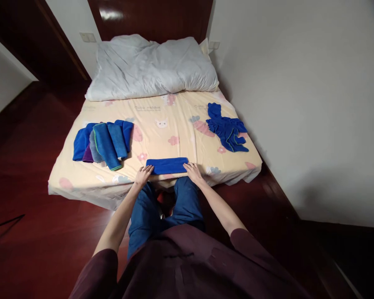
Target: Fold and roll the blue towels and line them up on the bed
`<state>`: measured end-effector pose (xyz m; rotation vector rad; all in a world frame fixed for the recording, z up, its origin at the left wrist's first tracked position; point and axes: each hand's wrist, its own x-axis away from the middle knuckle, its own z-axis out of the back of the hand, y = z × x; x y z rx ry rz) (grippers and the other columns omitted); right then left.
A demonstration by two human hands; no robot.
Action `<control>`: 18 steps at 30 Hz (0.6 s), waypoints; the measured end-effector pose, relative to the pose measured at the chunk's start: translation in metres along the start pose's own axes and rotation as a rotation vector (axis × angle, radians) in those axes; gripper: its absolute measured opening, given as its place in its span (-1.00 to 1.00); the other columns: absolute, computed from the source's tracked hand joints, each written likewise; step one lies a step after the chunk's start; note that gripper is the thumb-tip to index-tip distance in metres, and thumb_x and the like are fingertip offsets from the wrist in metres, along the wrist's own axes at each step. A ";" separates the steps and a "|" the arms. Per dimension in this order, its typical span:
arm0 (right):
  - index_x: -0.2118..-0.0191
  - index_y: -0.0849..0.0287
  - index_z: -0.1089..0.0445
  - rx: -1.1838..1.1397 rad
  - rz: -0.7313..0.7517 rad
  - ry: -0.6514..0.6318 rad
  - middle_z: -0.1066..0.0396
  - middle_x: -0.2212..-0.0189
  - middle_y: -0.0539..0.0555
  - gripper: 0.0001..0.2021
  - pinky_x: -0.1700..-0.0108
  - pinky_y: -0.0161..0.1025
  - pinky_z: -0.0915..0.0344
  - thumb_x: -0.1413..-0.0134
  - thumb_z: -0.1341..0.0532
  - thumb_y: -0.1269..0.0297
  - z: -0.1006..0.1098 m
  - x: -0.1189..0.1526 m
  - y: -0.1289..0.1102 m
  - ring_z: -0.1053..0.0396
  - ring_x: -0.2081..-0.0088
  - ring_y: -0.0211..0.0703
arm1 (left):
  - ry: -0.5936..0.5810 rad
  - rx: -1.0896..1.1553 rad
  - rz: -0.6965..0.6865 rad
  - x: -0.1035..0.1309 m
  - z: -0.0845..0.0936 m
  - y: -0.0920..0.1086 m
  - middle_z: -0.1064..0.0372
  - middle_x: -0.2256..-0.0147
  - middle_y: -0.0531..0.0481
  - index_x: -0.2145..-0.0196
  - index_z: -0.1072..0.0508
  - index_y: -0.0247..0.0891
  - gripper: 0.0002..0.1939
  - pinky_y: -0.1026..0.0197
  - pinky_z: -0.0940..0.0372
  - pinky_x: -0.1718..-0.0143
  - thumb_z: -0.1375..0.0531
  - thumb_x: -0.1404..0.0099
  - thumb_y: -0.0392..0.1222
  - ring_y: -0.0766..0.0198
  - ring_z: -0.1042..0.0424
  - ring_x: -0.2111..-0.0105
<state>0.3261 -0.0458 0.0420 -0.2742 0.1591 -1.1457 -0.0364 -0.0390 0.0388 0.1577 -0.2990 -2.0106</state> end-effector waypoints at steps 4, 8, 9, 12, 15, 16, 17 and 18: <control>-0.27 0.13 -0.40 -0.156 0.018 0.047 -0.45 -0.21 0.16 -0.40 -0.31 0.05 -0.17 -0.14 -0.11 0.62 -0.004 0.013 0.011 -0.28 -0.25 0.02 | 0.025 0.160 0.003 0.017 -0.007 -0.012 -0.36 -0.27 -0.23 -0.26 -0.41 -0.27 -0.31 -0.09 -0.22 -0.32 -0.04 -0.18 -0.49 0.02 -0.33 -0.30; -0.20 0.08 -0.45 -0.307 -0.086 0.122 -0.50 -0.11 0.13 -0.41 -0.30 0.03 -0.22 -0.05 -0.17 0.60 -0.009 0.009 0.018 -0.33 -0.19 -0.01 | 0.109 0.420 0.111 0.017 -0.007 -0.017 -0.45 -0.18 -0.22 -0.25 -0.39 -0.33 -0.21 -0.03 -0.32 -0.26 -0.05 -0.02 -0.47 0.06 -0.42 -0.21; -0.20 0.07 -0.46 -0.338 -0.103 0.131 -0.50 -0.10 0.13 -0.41 -0.29 0.02 -0.24 -0.05 -0.17 0.59 -0.009 0.007 0.019 -0.35 -0.18 -0.02 | 0.126 0.481 0.145 0.016 -0.005 -0.018 -0.47 -0.15 -0.22 -0.26 -0.36 -0.34 -0.21 -0.03 -0.37 -0.21 -0.06 -0.02 -0.44 0.05 -0.47 -0.15; -0.18 0.06 -0.46 -0.395 -0.153 0.143 -0.50 -0.09 0.13 -0.48 -0.27 -0.01 -0.27 -0.10 -0.20 0.52 -0.009 0.002 0.021 -0.38 -0.17 -0.03 | 0.165 0.609 0.242 0.012 0.000 -0.018 -0.53 -0.06 -0.24 -0.27 -0.30 -0.36 -0.24 -0.02 -0.48 -0.02 -0.10 -0.07 -0.32 0.04 -0.57 0.07; -0.16 0.10 -0.46 -0.392 -0.201 0.151 -0.52 -0.06 0.15 -0.58 -0.25 -0.02 -0.30 -0.18 -0.22 0.40 -0.010 -0.001 0.023 -0.40 -0.14 -0.01 | 0.189 0.653 0.312 0.008 0.004 -0.017 -0.57 0.04 -0.22 -0.22 -0.32 -0.32 -0.36 -0.02 -0.50 0.07 -0.14 -0.16 -0.19 0.06 -0.59 0.19; -0.15 0.12 -0.45 -0.388 -0.214 0.157 -0.52 -0.05 0.17 -0.60 -0.24 -0.02 -0.31 -0.20 -0.22 0.36 -0.010 -0.001 0.024 -0.40 -0.13 -0.01 | 0.196 0.657 0.329 0.007 0.004 -0.018 -0.57 0.07 -0.21 -0.20 -0.33 -0.30 -0.40 -0.02 -0.50 0.08 -0.14 -0.18 -0.16 0.05 -0.59 0.20; -0.14 0.13 -0.45 -0.387 -0.224 0.164 -0.52 -0.04 0.18 -0.63 -0.22 -0.02 -0.32 -0.23 -0.21 0.32 -0.011 -0.001 0.025 -0.41 -0.12 0.00 | 0.205 0.656 0.344 0.005 0.004 -0.018 -0.57 0.08 -0.21 -0.18 -0.34 -0.28 -0.43 -0.03 -0.50 0.08 -0.14 -0.20 -0.13 0.04 -0.59 0.19; -0.12 0.14 -0.45 -0.388 -0.236 0.167 -0.52 -0.02 0.20 -0.65 -0.19 -0.03 -0.34 -0.26 -0.20 0.28 -0.012 -0.002 0.026 -0.42 -0.10 0.01 | 0.214 0.653 0.355 0.003 0.004 -0.019 -0.57 0.09 -0.21 -0.16 -0.35 -0.27 -0.45 -0.03 -0.50 0.07 -0.14 -0.22 -0.11 0.03 -0.59 0.17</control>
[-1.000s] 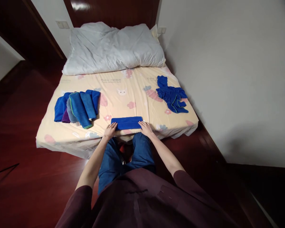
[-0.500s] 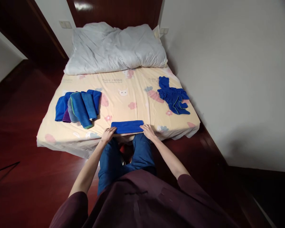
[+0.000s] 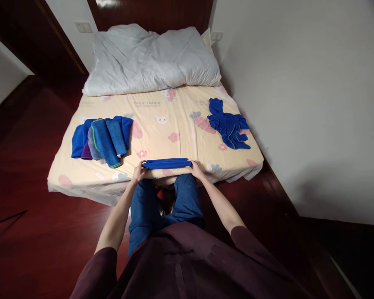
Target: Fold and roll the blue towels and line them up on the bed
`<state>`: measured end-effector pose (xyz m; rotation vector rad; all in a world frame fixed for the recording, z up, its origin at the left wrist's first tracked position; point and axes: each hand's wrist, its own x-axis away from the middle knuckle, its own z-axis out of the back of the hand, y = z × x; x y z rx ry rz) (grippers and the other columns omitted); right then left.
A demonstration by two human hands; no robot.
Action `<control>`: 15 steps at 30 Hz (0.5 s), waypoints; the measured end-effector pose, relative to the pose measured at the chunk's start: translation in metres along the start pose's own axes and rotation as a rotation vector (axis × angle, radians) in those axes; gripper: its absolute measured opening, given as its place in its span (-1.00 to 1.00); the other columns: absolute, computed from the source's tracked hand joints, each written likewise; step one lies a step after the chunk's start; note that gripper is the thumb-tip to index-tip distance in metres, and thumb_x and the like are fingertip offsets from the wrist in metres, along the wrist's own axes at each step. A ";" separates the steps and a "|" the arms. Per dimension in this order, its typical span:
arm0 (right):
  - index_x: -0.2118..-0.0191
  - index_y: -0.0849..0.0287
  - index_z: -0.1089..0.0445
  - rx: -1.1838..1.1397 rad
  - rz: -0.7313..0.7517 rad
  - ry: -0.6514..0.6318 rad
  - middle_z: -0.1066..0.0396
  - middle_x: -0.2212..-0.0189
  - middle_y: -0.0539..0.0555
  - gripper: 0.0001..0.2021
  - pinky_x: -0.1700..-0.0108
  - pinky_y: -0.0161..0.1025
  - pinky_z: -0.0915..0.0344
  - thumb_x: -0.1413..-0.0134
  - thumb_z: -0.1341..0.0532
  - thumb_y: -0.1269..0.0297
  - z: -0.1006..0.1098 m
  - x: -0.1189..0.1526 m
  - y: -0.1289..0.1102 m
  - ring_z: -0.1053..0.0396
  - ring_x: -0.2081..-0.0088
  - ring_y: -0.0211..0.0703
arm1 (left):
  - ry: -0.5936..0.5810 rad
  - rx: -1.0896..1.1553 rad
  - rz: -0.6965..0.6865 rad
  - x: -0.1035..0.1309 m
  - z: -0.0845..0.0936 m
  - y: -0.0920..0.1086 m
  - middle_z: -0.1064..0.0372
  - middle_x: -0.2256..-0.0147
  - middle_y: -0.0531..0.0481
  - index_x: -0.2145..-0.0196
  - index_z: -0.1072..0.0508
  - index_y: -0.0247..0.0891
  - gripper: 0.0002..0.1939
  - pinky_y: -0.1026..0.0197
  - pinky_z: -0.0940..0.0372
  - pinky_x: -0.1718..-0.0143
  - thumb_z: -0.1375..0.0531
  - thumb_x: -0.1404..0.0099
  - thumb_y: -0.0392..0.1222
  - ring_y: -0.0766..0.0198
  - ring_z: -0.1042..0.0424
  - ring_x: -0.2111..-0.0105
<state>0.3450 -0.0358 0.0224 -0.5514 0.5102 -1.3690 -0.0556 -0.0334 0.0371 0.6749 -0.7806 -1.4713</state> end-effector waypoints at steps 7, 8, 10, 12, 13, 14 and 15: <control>0.06 0.16 -0.47 0.009 -0.060 0.007 -0.53 0.20 0.15 -0.69 -0.02 -0.11 -0.44 -0.32 -0.16 0.04 -0.005 -0.005 0.011 -0.49 0.12 -0.03 | 0.013 -0.024 0.016 -0.010 -0.002 -0.010 -0.55 0.19 -0.17 -0.10 -0.35 -0.27 -0.53 -0.05 -0.46 0.03 -0.13 -0.24 -0.13 0.02 -0.57 0.14; 0.05 0.16 -0.47 0.004 -0.062 0.010 -0.54 0.19 0.15 -0.69 -0.03 -0.11 -0.44 -0.32 -0.16 0.04 -0.006 -0.006 0.011 -0.49 0.11 -0.03 | 0.015 -0.032 0.018 -0.010 -0.002 -0.010 -0.54 0.20 -0.17 -0.10 -0.35 -0.27 -0.53 -0.05 -0.46 0.03 -0.13 -0.25 -0.13 0.02 -0.57 0.15; 0.02 0.17 -0.45 -0.015 -0.067 0.012 -0.55 0.15 0.16 -0.68 -0.05 -0.12 -0.44 -0.34 -0.15 0.06 -0.007 -0.007 0.012 -0.50 0.07 -0.04 | 0.017 -0.054 0.019 -0.012 -0.002 -0.011 -0.53 0.23 -0.16 -0.12 -0.35 -0.28 -0.52 -0.05 -0.46 0.05 -0.12 -0.26 -0.13 0.03 -0.57 0.18; -0.02 0.18 -0.44 -0.035 -0.077 0.005 -0.55 0.09 0.18 -0.68 -0.07 -0.12 -0.44 -0.34 -0.15 0.08 -0.008 -0.008 0.012 -0.51 0.03 -0.04 | 0.016 -0.077 0.020 -0.013 -0.003 -0.011 -0.51 0.26 -0.15 -0.14 -0.34 -0.29 -0.51 -0.04 -0.45 0.05 -0.10 -0.27 -0.14 0.04 -0.56 0.21; -0.05 0.18 -0.44 -0.040 -0.085 -0.001 -0.54 0.06 0.20 -0.67 -0.08 -0.11 -0.44 -0.34 -0.16 0.09 -0.009 -0.009 0.012 -0.51 0.01 -0.03 | 0.015 -0.088 0.020 -0.014 -0.003 -0.011 -0.51 0.26 -0.15 -0.16 -0.34 -0.30 -0.50 -0.04 -0.45 0.06 -0.09 -0.28 -0.15 0.05 -0.55 0.22; -0.08 0.18 -0.43 -0.039 -0.093 -0.006 -0.54 0.04 0.21 -0.66 -0.09 -0.10 -0.44 -0.34 -0.16 0.10 -0.009 -0.009 0.011 -0.51 -0.02 -0.02 | 0.015 -0.099 0.020 -0.015 -0.003 -0.011 -0.51 0.26 -0.15 -0.16 -0.33 -0.30 -0.49 -0.04 -0.45 0.06 -0.08 -0.28 -0.15 0.05 -0.55 0.23; -0.12 0.18 -0.41 -0.032 -0.099 -0.009 -0.53 0.02 0.22 -0.64 -0.10 -0.08 -0.44 -0.34 -0.17 0.11 -0.008 -0.010 0.011 -0.50 -0.03 0.00 | 0.017 -0.110 0.021 -0.017 -0.003 -0.010 -0.51 0.26 -0.16 -0.17 -0.33 -0.31 -0.49 -0.04 -0.45 0.07 -0.08 -0.28 -0.16 0.05 -0.55 0.23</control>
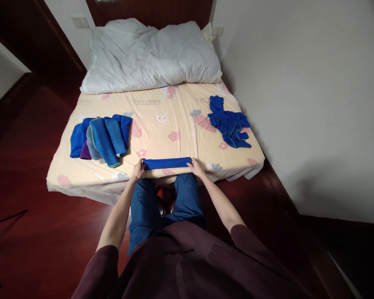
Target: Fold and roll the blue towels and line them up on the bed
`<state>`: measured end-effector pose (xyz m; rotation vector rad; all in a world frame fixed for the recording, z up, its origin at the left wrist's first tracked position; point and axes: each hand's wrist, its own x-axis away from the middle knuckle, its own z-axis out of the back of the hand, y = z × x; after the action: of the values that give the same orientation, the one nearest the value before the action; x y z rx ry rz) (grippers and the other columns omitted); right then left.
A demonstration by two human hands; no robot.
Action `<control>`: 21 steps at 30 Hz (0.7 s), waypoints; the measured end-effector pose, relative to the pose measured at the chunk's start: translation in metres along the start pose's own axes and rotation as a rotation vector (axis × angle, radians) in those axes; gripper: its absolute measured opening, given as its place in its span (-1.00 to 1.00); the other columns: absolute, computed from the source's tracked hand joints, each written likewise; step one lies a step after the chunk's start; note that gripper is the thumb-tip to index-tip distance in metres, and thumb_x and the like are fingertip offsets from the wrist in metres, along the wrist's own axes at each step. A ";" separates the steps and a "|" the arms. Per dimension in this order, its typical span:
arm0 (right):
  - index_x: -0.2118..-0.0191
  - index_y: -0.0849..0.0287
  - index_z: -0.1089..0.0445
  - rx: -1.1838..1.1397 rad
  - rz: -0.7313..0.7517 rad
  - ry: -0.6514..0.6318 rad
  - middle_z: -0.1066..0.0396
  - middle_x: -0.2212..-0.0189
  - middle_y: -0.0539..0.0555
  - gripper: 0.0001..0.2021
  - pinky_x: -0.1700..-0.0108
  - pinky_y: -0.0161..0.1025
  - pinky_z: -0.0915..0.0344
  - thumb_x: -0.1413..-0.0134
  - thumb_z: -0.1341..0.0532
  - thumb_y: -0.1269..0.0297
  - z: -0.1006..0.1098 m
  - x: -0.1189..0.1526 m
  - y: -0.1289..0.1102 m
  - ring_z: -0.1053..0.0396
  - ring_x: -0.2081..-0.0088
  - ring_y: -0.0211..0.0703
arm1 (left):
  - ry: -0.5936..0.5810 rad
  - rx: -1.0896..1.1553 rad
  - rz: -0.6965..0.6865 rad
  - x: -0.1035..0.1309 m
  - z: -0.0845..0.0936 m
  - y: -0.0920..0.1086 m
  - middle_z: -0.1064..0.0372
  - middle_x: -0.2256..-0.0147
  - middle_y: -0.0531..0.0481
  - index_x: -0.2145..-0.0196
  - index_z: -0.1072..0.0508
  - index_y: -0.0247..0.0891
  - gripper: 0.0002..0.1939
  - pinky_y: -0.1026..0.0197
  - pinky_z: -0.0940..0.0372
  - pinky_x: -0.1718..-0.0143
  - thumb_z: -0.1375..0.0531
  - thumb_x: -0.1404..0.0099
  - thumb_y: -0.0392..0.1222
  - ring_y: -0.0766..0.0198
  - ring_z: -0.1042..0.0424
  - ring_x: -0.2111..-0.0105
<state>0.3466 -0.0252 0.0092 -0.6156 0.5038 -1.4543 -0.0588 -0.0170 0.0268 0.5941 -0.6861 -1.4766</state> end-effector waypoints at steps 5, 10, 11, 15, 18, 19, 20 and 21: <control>-0.28 0.15 -0.33 0.022 -0.003 0.008 -0.54 0.04 0.22 -0.54 -0.17 0.02 -0.40 -0.35 -0.16 0.14 0.002 -0.003 -0.002 -0.51 -0.02 0.05 | 0.012 -0.034 0.006 -0.006 0.000 0.001 -0.53 0.24 -0.18 -0.15 -0.34 -0.29 -0.50 -0.05 -0.45 0.07 -0.08 -0.26 -0.17 0.02 -0.55 0.21; -0.32 0.12 -0.28 -0.026 -0.027 0.006 -0.55 0.07 0.19 -0.52 -0.17 0.03 -0.40 -0.33 -0.17 0.18 0.002 -0.004 -0.004 -0.53 0.00 0.03 | 0.021 -0.043 0.016 -0.007 -0.001 -0.001 -0.54 0.25 -0.15 -0.15 -0.35 -0.25 -0.50 -0.03 -0.45 0.08 -0.09 -0.24 -0.18 0.03 -0.56 0.22; -0.32 0.12 -0.28 -0.025 -0.024 0.011 -0.55 0.07 0.18 -0.51 -0.17 0.04 -0.40 -0.33 -0.17 0.19 0.001 -0.004 -0.004 -0.53 0.00 0.03 | 0.021 -0.045 0.017 -0.007 -0.002 -0.001 -0.54 0.25 -0.16 -0.15 -0.35 -0.26 -0.50 -0.04 -0.46 0.08 -0.08 -0.25 -0.18 0.03 -0.56 0.22; -0.33 0.13 -0.24 -0.007 -0.031 0.010 -0.55 0.09 0.16 -0.49 -0.15 0.02 -0.41 -0.31 -0.18 0.19 0.000 -0.006 -0.002 -0.52 0.01 0.00 | 0.023 -0.052 0.013 -0.008 -0.003 -0.002 -0.54 0.19 -0.22 -0.16 -0.34 -0.30 -0.49 -0.04 -0.46 0.06 -0.07 -0.26 -0.18 0.00 -0.56 0.16; -0.32 0.16 -0.24 -0.045 -0.055 -0.005 -0.56 0.11 0.17 -0.49 -0.08 -0.04 -0.44 -0.30 -0.19 0.20 -0.001 -0.009 0.000 -0.54 0.06 -0.03 | 0.036 -0.074 -0.001 -0.009 -0.003 -0.001 -0.53 0.14 -0.23 -0.16 -0.34 -0.31 -0.49 -0.05 -0.45 0.01 -0.07 -0.26 -0.20 0.01 -0.55 0.11; -0.31 0.16 -0.25 -0.062 -0.065 -0.010 -0.56 0.11 0.17 -0.49 -0.06 -0.06 -0.45 -0.29 -0.20 0.21 -0.002 -0.010 0.001 -0.55 0.08 -0.04 | 0.041 -0.085 -0.005 -0.009 -0.003 0.000 -0.53 0.13 -0.24 -0.16 -0.34 -0.31 -0.49 -0.06 -0.45 -0.01 -0.07 -0.26 -0.21 0.01 -0.55 0.09; -0.30 0.16 -0.25 -0.074 -0.083 -0.016 -0.56 0.11 0.17 -0.50 -0.04 -0.07 -0.45 -0.28 -0.21 0.22 -0.002 -0.011 0.001 -0.55 0.10 -0.05 | 0.044 -0.095 -0.007 -0.010 -0.003 0.000 -0.52 0.12 -0.24 -0.16 -0.34 -0.31 -0.49 -0.07 -0.44 -0.03 -0.07 -0.25 -0.22 0.00 -0.54 0.08; -0.29 0.16 -0.25 -0.077 -0.111 -0.025 -0.56 0.12 0.17 -0.50 -0.03 -0.08 -0.46 -0.28 -0.22 0.22 -0.002 -0.013 0.002 -0.55 0.10 -0.05 | 0.046 -0.104 -0.006 -0.010 -0.003 0.001 -0.51 0.12 -0.24 -0.16 -0.34 -0.31 -0.49 -0.08 -0.43 -0.04 -0.08 -0.25 -0.24 0.00 -0.53 0.07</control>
<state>0.3457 -0.0127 0.0061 -0.7315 0.5141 -1.5350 -0.0556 -0.0068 0.0250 0.5483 -0.5687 -1.4900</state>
